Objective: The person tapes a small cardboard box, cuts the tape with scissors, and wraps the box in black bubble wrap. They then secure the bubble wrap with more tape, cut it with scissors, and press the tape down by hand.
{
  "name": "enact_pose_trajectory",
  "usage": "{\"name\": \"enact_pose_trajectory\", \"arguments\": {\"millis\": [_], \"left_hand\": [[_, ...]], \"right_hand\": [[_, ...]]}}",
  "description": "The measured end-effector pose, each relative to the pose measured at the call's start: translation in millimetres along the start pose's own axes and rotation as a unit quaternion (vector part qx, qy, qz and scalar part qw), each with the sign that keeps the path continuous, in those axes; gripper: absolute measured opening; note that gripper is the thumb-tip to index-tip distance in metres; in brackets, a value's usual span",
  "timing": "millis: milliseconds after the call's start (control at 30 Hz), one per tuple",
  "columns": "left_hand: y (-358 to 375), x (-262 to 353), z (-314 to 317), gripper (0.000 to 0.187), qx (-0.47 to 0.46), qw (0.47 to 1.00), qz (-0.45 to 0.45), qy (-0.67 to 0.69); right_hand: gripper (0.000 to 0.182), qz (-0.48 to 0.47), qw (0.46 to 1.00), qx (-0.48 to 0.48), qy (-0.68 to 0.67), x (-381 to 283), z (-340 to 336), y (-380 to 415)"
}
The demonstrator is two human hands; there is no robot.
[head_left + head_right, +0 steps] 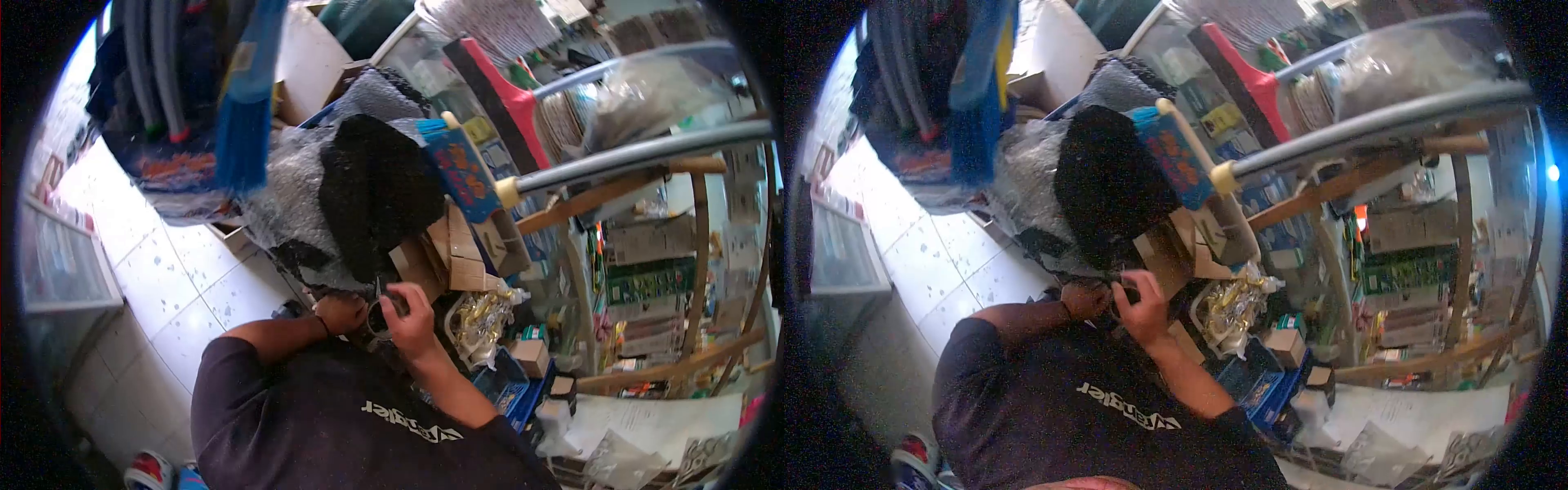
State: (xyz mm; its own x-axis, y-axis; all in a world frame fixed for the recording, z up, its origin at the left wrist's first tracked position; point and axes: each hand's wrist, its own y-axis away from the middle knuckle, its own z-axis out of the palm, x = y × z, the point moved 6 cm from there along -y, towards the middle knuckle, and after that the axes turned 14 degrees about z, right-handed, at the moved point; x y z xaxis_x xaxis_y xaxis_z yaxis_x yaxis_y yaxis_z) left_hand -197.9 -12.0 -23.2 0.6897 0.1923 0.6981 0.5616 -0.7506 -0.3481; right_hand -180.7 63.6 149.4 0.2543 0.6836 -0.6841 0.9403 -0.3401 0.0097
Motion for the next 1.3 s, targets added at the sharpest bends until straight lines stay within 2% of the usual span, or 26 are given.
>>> {"name": "enact_pose_trajectory", "arguments": {"millis": [67,133,200,267,300,400,500,567,600,633,733,767,900,1000,1033,1133,1167,1233,1300], "left_hand": [[-3,-1,-2,0.027,0.015,0.999,0.022,-0.022],[-1,-4,0,0.027,0.021,1.000,0.004,-0.002],[-3,-6,5,0.028,0.017,0.999,-0.008,0.025],[2,-10,8,0.027,-0.002,0.998,-0.024,0.054],[3,-6,3,0.027,-0.001,0.999,-0.029,0.026],[1,3,-15,0.026,0.005,0.999,-0.035,-0.030],[0,3,-15,0.024,0.007,0.999,-0.042,-0.029],[-1,5,-18,0.022,-0.015,0.998,-0.050,-0.019],[0,7,-20,0.021,0.016,0.999,-0.036,-0.026],[2,7,-17,0.020,0.046,0.998,-0.019,-0.034],[6,8,-14,0.020,0.093,0.994,-0.016,-0.050],[6,9,-13,0.020,0.102,0.993,-0.023,-0.053],[6,14,-14,0.020,0.099,0.992,-0.020,-0.074],[6,12,-19,0.019,0.128,0.991,-0.015,-0.043],[6,9,-19,0.018,0.151,0.988,-0.015,-0.027],[23,37,-25,0.014,0.252,0.968,0.005,-0.012],[30,49,-30,0.013,0.298,0.954,0.016,-0.014],[59,63,-7,0.011,0.311,0.947,0.059,-0.051],[85,87,6,0.013,0.281,0.952,-0.082,0.086]], "right_hand": [[0.030,-0.031,0.997,0.027,0.060,-20,17,-23],[0.033,-0.046,0.992,0.048,0.105,-30,31,-44],[0.037,-0.040,0.989,0.052,0.136,-21,47,-61],[0.036,-0.074,0.990,0.028,0.120,-3,60,-74],[0.035,-0.087,0.990,0.014,0.114,3,63,-76],[0.029,-0.021,0.999,-0.023,-0.011,10,49,-75],[0.028,0.114,0.988,0.042,-0.097,50,26,-66],[0.032,0.144,0.966,0.046,-0.208,57,5,-53],[0.033,0.155,0.950,0.050,-0.267,58,-5,-46],[0.037,0.142,0.946,0.115,-0.269,73,-15,-39],[0.034,0.240,0.877,0.076,-0.410,107,-44,-4],[0.031,0.252,0.849,0.116,-0.451,112,-54,12],[0.033,0.306,0.805,0.213,-0.462,149,-93,74],[0.033,0.306,0.801,0.231,-0.460,177,-115,107],[0.034,0.274,0.817,0.206,-0.463,179,-124,114],[0.037,0.267,0.857,0.263,-0.353,171,-163,154],[0.041,0.213,0.845,0.269,-0.409,154,-174,164],[0.037,0.191,0.837,0.254,-0.445,143,-189,197],[0.038,0.187,0.818,0.261,-0.476,112,-202,234]]}}
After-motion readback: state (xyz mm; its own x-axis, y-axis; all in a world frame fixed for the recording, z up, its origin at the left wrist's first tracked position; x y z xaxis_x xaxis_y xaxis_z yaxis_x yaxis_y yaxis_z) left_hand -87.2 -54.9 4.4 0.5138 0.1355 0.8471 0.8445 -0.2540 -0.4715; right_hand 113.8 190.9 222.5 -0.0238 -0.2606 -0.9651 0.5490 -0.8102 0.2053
